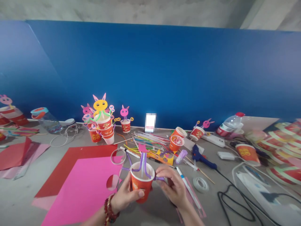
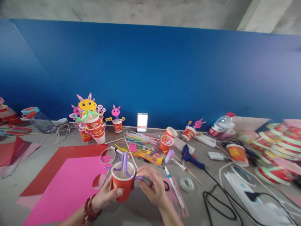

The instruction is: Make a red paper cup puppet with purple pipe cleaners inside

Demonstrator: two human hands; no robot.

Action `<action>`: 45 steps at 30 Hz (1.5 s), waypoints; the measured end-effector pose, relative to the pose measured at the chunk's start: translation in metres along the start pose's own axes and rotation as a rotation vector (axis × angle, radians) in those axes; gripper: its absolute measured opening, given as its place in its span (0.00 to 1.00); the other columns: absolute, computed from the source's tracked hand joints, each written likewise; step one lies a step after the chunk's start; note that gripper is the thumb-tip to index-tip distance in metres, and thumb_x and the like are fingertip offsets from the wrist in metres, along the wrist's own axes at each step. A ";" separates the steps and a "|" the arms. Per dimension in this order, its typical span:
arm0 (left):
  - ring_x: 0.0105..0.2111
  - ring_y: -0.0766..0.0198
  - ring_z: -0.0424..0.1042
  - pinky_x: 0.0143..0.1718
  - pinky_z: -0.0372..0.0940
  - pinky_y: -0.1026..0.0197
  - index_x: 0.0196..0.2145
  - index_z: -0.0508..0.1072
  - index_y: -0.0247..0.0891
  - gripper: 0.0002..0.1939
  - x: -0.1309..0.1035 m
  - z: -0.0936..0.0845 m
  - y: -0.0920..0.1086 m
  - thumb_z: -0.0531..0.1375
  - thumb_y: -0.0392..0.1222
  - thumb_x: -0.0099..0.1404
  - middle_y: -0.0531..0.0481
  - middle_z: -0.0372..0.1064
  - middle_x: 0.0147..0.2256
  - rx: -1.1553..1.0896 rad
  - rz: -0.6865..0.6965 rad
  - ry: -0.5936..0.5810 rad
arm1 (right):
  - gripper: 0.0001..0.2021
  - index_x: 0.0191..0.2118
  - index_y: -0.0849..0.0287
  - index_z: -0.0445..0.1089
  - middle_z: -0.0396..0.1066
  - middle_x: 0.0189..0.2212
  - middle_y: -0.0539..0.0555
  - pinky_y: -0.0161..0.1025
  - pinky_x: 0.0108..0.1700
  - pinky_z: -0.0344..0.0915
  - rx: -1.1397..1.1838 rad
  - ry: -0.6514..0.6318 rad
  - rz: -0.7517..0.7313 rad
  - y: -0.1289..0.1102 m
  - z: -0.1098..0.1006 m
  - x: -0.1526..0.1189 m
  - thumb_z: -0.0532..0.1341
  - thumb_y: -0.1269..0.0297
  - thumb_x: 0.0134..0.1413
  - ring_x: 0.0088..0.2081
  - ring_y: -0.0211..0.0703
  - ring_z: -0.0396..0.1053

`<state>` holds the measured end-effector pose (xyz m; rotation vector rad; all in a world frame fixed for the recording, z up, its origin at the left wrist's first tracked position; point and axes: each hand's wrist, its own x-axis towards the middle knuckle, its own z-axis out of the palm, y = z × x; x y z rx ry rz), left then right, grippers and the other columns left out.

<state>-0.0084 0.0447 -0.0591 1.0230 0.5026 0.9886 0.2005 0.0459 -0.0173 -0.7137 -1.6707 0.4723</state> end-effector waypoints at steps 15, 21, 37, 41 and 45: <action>0.37 0.56 0.78 0.38 0.69 0.59 0.53 0.66 0.41 0.32 0.000 0.004 0.010 0.73 0.50 0.55 0.41 0.76 0.43 -0.008 -0.023 -0.060 | 0.08 0.45 0.51 0.71 0.77 0.35 0.55 0.40 0.39 0.73 0.007 -0.034 0.056 0.003 0.002 -0.005 0.63 0.68 0.61 0.37 0.47 0.77; 0.37 0.56 0.78 0.38 0.69 0.59 0.52 0.66 0.40 0.30 0.000 0.002 0.005 0.72 0.49 0.56 0.43 0.77 0.39 -0.015 0.009 0.014 | 0.09 0.44 0.52 0.73 0.78 0.35 0.55 0.40 0.41 0.73 -0.062 -0.059 -0.025 0.001 0.001 -0.002 0.63 0.72 0.59 0.38 0.46 0.77; 0.33 0.56 0.78 0.34 0.69 0.60 0.49 0.68 0.38 0.29 0.000 0.005 0.004 0.72 0.52 0.56 0.43 0.78 0.35 -0.063 -0.017 0.048 | 0.12 0.45 0.52 0.73 0.78 0.40 0.55 0.39 0.46 0.72 -0.013 -0.034 -0.021 0.005 0.000 -0.008 0.62 0.76 0.59 0.43 0.45 0.76; 0.34 0.56 0.79 0.35 0.70 0.59 0.50 0.68 0.39 0.29 0.000 0.001 -0.001 0.72 0.50 0.55 0.44 0.78 0.36 -0.071 -0.019 0.028 | 0.09 0.44 0.53 0.74 0.78 0.38 0.55 0.39 0.43 0.72 -0.015 -0.045 -0.049 0.005 -0.001 -0.004 0.63 0.72 0.60 0.41 0.45 0.76; 0.35 0.56 0.79 0.36 0.70 0.59 0.52 0.67 0.40 0.31 0.000 0.000 -0.003 0.72 0.50 0.55 0.43 0.78 0.38 -0.070 -0.007 0.026 | 0.09 0.44 0.54 0.75 0.78 0.37 0.55 0.38 0.43 0.72 -0.027 -0.063 -0.077 0.003 -0.002 0.000 0.62 0.72 0.60 0.40 0.45 0.76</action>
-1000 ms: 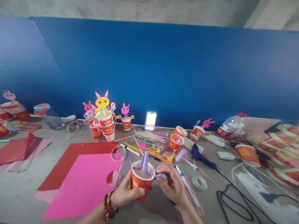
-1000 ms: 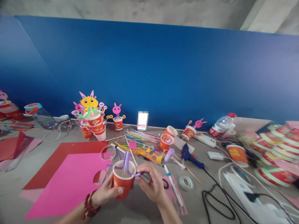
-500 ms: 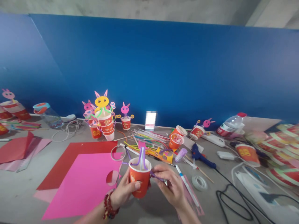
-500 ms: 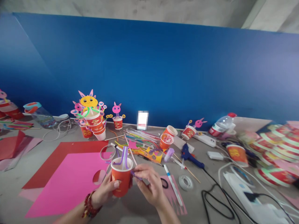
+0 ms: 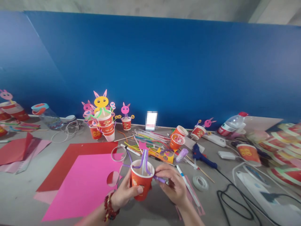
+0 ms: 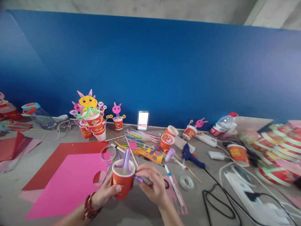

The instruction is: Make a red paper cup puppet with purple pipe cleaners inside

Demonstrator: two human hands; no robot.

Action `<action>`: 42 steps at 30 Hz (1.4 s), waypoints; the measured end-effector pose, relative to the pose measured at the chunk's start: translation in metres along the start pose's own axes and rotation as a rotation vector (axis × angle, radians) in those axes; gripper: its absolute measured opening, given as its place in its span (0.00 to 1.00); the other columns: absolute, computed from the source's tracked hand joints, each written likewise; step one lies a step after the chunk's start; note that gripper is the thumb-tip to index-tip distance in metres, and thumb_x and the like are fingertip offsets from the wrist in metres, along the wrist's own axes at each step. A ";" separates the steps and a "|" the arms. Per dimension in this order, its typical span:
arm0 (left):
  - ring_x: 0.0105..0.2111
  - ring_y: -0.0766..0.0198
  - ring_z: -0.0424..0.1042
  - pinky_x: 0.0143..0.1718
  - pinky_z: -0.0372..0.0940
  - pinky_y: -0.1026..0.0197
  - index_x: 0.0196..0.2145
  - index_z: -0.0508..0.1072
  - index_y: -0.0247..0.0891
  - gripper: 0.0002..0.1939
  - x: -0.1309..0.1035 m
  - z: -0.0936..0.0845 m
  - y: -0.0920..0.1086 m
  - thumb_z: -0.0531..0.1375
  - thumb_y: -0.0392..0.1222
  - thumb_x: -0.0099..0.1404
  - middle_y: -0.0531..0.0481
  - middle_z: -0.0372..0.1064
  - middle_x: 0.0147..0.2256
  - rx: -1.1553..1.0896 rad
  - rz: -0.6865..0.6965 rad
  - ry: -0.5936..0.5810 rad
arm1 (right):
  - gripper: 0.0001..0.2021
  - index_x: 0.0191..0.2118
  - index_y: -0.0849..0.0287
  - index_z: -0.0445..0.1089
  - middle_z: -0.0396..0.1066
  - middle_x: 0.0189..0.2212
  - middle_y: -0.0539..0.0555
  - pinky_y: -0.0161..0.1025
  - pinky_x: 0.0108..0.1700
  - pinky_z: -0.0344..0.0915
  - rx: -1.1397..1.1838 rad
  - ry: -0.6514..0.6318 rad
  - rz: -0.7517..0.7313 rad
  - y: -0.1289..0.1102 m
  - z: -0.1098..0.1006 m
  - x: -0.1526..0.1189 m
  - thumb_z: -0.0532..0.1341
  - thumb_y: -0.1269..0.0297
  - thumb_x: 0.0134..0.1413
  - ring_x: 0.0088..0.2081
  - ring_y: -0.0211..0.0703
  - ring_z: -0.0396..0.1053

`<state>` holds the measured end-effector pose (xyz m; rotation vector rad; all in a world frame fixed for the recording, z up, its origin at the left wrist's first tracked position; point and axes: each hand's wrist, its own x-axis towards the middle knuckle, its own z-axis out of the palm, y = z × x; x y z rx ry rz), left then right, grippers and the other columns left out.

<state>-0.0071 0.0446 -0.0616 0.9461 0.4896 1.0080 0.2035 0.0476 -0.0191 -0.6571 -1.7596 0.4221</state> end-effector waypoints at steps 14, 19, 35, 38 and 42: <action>0.38 0.59 0.78 0.39 0.68 0.63 0.58 0.64 0.44 0.34 -0.002 0.000 0.008 0.72 0.47 0.57 0.44 0.77 0.41 0.047 0.020 -0.092 | 0.07 0.46 0.53 0.74 0.78 0.34 0.54 0.38 0.42 0.72 -0.026 -0.008 0.036 -0.003 0.003 0.003 0.62 0.67 0.63 0.37 0.44 0.75; 0.41 0.57 0.77 0.39 0.68 0.62 0.59 0.64 0.45 0.34 0.000 0.001 0.010 0.72 0.48 0.58 0.43 0.76 0.44 0.064 0.033 -0.090 | 0.07 0.45 0.53 0.75 0.78 0.34 0.54 0.36 0.42 0.71 0.002 -0.044 0.082 -0.003 0.004 0.003 0.60 0.62 0.66 0.37 0.43 0.76; 0.49 0.51 0.73 0.50 0.66 0.55 0.60 0.65 0.43 0.35 -0.002 0.005 0.008 0.71 0.51 0.58 0.40 0.72 0.52 0.134 0.066 -0.097 | 0.09 0.42 0.55 0.74 0.71 0.32 0.53 0.34 0.33 0.70 0.347 -0.061 0.274 0.002 0.008 -0.003 0.59 0.58 0.67 0.31 0.40 0.70; 0.49 0.50 0.72 0.49 0.67 0.54 0.61 0.65 0.44 0.35 -0.004 0.004 0.009 0.68 0.56 0.60 0.41 0.71 0.52 0.112 0.052 -0.072 | 0.10 0.41 0.56 0.74 0.69 0.32 0.53 0.34 0.33 0.70 0.387 -0.072 0.325 0.004 0.008 -0.007 0.60 0.56 0.67 0.31 0.40 0.68; 0.52 0.49 0.70 0.53 0.65 0.52 0.60 0.67 0.43 0.30 -0.002 -0.002 0.010 0.62 0.57 0.65 0.41 0.71 0.53 0.095 0.194 0.001 | 0.11 0.40 0.55 0.73 0.68 0.32 0.53 0.34 0.34 0.69 0.409 -0.061 0.378 0.007 0.006 -0.012 0.60 0.54 0.65 0.31 0.40 0.68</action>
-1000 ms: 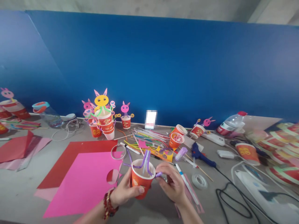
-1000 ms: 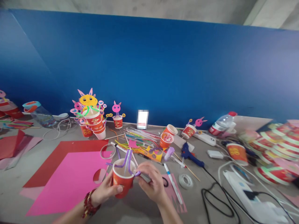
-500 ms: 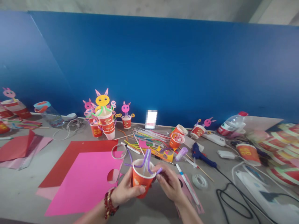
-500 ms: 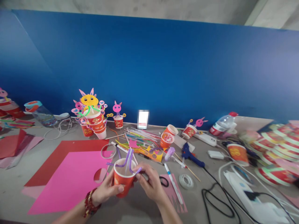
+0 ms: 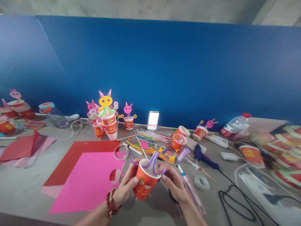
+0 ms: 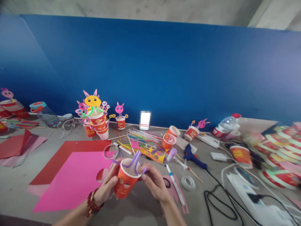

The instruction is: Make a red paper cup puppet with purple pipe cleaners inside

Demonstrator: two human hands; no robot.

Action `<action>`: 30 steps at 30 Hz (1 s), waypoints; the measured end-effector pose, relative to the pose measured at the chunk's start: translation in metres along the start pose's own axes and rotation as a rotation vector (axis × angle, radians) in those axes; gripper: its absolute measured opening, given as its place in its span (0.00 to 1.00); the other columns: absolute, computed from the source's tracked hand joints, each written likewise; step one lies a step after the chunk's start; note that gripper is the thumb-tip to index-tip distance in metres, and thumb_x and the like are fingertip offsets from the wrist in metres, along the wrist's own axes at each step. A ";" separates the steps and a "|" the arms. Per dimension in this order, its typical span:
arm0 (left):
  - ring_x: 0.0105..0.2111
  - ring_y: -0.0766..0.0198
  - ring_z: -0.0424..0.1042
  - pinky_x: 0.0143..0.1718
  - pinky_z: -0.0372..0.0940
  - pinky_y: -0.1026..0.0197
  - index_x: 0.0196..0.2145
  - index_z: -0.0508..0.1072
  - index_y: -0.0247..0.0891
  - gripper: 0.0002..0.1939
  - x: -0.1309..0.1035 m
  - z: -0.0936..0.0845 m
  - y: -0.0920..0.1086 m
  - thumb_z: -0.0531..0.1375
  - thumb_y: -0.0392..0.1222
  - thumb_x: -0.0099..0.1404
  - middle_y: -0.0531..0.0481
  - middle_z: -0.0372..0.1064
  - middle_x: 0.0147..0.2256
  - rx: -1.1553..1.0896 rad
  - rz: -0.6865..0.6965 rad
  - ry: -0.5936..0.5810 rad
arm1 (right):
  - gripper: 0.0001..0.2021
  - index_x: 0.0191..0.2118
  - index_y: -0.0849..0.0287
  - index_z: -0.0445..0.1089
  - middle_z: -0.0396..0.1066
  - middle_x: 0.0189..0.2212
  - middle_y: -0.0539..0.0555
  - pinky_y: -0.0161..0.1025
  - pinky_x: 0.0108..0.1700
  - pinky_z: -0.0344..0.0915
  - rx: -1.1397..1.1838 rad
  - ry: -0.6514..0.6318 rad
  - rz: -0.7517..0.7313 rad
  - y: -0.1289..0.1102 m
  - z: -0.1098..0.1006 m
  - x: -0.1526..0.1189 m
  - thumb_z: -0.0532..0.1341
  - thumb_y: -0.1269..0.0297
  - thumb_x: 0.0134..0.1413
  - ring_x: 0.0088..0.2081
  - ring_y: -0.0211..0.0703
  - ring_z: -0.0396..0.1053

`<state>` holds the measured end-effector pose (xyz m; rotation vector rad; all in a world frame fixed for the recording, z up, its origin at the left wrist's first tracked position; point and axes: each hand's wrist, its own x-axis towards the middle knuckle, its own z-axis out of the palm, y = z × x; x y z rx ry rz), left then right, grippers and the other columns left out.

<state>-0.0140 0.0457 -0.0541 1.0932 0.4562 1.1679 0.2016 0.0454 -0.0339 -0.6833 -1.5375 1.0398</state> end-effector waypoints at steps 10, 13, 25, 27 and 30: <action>0.52 0.50 0.68 0.54 0.64 0.52 0.48 0.77 0.41 0.13 0.016 -0.003 0.019 0.62 0.47 0.68 0.43 0.73 0.48 0.246 0.212 0.137 | 0.10 0.43 0.55 0.74 0.71 0.34 0.55 0.35 0.35 0.70 -0.056 -0.051 -0.019 -0.002 -0.005 -0.001 0.59 0.56 0.67 0.33 0.42 0.70; 0.52 0.51 0.69 0.54 0.64 0.52 0.55 0.73 0.43 0.20 0.015 0.000 0.020 0.63 0.48 0.67 0.43 0.72 0.52 0.141 0.084 0.146 | 0.11 0.43 0.56 0.73 0.72 0.34 0.55 0.36 0.34 0.70 -0.108 -0.060 -0.027 -0.004 -0.006 0.000 0.58 0.57 0.67 0.33 0.43 0.70; 0.45 0.55 0.70 0.46 0.67 0.58 0.42 0.79 0.39 0.08 0.013 -0.014 0.033 0.61 0.42 0.69 0.43 0.72 0.44 0.379 0.194 0.081 | 0.10 0.42 0.55 0.74 0.74 0.32 0.56 0.38 0.38 0.70 -0.255 -0.109 -0.156 -0.021 -0.010 0.004 0.57 0.58 0.67 0.35 0.46 0.73; 0.43 0.56 0.71 0.44 0.67 0.58 0.41 0.79 0.39 0.08 0.012 -0.013 0.036 0.61 0.42 0.69 0.43 0.74 0.41 0.411 0.225 0.099 | 0.10 0.42 0.55 0.74 0.75 0.33 0.57 0.38 0.37 0.71 -0.292 -0.111 -0.158 -0.025 -0.010 0.003 0.57 0.58 0.67 0.36 0.47 0.74; 0.41 0.56 0.73 0.43 0.68 0.57 0.39 0.79 0.39 0.07 0.010 -0.013 0.040 0.61 0.42 0.69 0.44 0.75 0.38 0.438 0.261 0.081 | 0.10 0.41 0.54 0.74 0.75 0.32 0.56 0.38 0.37 0.71 -0.316 -0.113 -0.179 -0.031 -0.010 0.004 0.57 0.59 0.67 0.35 0.47 0.74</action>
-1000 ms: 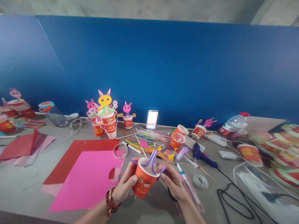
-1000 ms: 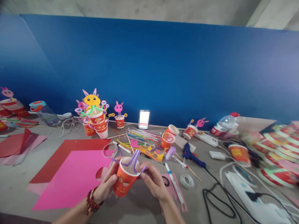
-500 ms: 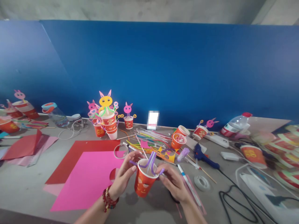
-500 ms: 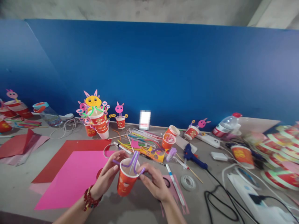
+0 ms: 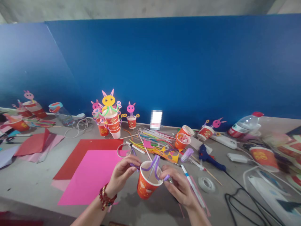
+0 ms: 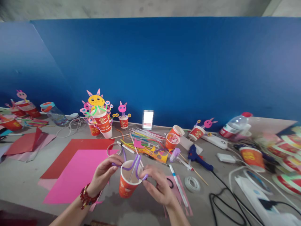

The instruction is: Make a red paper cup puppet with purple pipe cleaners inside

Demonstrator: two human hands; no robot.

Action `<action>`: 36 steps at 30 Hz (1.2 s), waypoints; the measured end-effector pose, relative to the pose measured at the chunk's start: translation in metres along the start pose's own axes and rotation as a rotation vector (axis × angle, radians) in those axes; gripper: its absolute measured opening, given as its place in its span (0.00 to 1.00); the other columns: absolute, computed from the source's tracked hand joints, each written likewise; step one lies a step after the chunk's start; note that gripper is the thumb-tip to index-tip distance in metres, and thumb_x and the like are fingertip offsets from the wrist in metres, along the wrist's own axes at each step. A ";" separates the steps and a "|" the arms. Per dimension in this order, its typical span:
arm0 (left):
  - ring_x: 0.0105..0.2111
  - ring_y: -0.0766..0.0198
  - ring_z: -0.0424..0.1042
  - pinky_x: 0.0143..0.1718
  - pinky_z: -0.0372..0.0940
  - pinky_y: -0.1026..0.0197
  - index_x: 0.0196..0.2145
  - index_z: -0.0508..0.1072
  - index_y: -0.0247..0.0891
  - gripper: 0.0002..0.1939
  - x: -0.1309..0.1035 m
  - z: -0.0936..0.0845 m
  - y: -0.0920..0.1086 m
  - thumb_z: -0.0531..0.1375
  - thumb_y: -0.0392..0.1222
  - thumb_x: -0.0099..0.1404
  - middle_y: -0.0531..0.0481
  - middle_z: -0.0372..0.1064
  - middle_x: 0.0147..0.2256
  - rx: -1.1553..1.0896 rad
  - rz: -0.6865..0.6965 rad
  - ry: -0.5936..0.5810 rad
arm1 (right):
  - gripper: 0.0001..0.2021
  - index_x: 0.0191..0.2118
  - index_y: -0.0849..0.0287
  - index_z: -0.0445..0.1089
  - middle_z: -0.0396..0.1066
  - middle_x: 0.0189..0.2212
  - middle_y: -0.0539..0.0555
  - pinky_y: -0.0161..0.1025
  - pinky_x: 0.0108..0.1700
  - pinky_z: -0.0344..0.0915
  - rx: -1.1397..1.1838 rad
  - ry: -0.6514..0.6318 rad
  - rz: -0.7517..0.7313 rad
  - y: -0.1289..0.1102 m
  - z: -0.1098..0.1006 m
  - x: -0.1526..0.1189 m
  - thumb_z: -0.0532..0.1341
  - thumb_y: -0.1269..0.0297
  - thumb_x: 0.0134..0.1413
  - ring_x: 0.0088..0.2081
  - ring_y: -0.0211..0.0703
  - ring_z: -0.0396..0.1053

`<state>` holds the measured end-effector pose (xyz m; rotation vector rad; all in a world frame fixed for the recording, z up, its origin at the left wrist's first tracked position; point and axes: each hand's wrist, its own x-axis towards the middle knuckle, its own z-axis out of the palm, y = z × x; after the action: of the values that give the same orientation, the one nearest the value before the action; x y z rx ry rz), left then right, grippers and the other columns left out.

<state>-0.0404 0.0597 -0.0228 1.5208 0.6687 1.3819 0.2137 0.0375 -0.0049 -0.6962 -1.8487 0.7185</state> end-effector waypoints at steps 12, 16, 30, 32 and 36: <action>0.43 0.54 0.76 0.44 0.68 0.55 0.45 0.79 0.41 0.11 0.015 -0.009 0.013 0.59 0.44 0.71 0.41 0.78 0.43 0.045 0.066 -0.211 | 0.09 0.41 0.54 0.73 0.74 0.31 0.55 0.39 0.43 0.71 0.012 -0.042 -0.048 -0.002 -0.004 0.002 0.56 0.59 0.67 0.36 0.46 0.74; 0.43 0.54 0.73 0.46 0.66 0.55 0.45 0.80 0.41 0.13 0.019 -0.011 0.013 0.60 0.48 0.70 0.42 0.76 0.40 0.070 0.053 -0.260 | 0.11 0.40 0.55 0.73 0.75 0.31 0.55 0.37 0.39 0.70 0.031 -0.081 -0.029 -0.007 -0.003 0.006 0.56 0.58 0.68 0.35 0.46 0.74; 0.37 0.60 0.75 0.40 0.69 0.60 0.36 0.77 0.39 0.10 0.005 0.019 -0.015 0.65 0.49 0.65 0.48 0.77 0.35 0.032 -0.202 0.222 | 0.07 0.43 0.54 0.70 0.76 0.34 0.54 0.38 0.41 0.68 -0.187 -0.038 -0.097 0.010 0.007 0.000 0.55 0.68 0.65 0.36 0.45 0.74; 0.39 0.57 0.77 0.43 0.71 0.58 0.41 0.78 0.40 0.12 0.000 0.021 -0.016 0.61 0.50 0.69 0.46 0.79 0.38 0.132 -0.173 0.236 | 0.07 0.43 0.53 0.70 0.76 0.33 0.54 0.38 0.42 0.69 -0.230 -0.008 -0.111 0.012 0.009 0.000 0.55 0.68 0.65 0.37 0.46 0.75; 0.57 0.50 0.71 0.56 0.68 0.50 0.62 0.64 0.45 0.27 -0.015 0.032 -0.015 0.61 0.49 0.68 0.41 0.69 0.60 0.261 -0.075 0.140 | 0.08 0.45 0.54 0.70 0.77 0.35 0.55 0.38 0.43 0.70 -0.263 0.069 -0.118 0.018 0.011 -0.003 0.58 0.70 0.63 0.39 0.46 0.75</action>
<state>-0.0104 0.0437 -0.0400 1.5922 1.0160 1.3946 0.2070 0.0455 -0.0238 -0.7623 -1.9220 0.3736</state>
